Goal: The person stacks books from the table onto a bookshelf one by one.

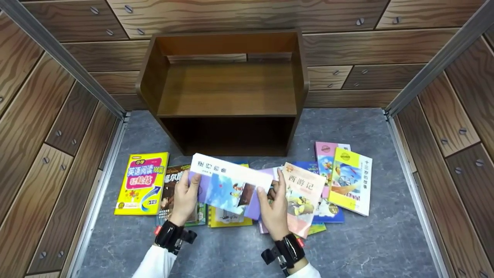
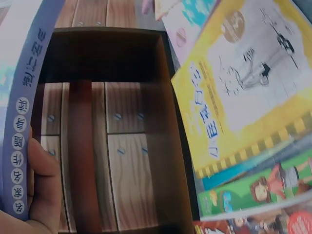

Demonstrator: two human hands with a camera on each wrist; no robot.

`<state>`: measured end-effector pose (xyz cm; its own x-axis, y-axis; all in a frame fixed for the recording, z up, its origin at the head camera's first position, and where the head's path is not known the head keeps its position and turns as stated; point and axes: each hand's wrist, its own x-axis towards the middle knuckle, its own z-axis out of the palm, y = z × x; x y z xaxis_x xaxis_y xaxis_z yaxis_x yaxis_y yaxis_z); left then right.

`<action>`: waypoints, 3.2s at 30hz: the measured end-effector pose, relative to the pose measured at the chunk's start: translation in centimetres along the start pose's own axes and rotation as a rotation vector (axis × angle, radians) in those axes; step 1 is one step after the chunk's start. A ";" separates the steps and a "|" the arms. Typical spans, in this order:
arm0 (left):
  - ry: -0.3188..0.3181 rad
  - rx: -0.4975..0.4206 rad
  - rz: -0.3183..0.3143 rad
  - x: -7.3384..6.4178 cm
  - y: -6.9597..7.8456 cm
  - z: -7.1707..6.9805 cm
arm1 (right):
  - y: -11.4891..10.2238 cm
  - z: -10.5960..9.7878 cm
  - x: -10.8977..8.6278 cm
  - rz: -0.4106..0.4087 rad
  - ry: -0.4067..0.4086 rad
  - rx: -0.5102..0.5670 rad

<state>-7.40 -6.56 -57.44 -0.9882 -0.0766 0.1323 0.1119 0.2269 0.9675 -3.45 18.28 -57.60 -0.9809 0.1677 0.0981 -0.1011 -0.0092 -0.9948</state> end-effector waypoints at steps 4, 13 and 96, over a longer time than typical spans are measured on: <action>0.007 -0.061 -0.064 -0.2 0.5 0.4 | 0.3 0.2 -0.1 0.000 -0.049 -0.007; 0.016 -0.126 -0.021 -0.7 1.3 1.1 | 0.3 0.2 0.4 -0.033 -0.043 -0.140; -0.241 0.929 0.242 19.2 8.0 -1.1 | -9.4 -0.1 21.6 -0.311 -0.373 -1.006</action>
<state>-25.36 -7.26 -46.95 -0.9560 0.2480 0.1570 0.2888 0.8901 0.3526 -23.71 22.06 -46.12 -0.9418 -0.2841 0.1798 -0.3361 0.8121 -0.4770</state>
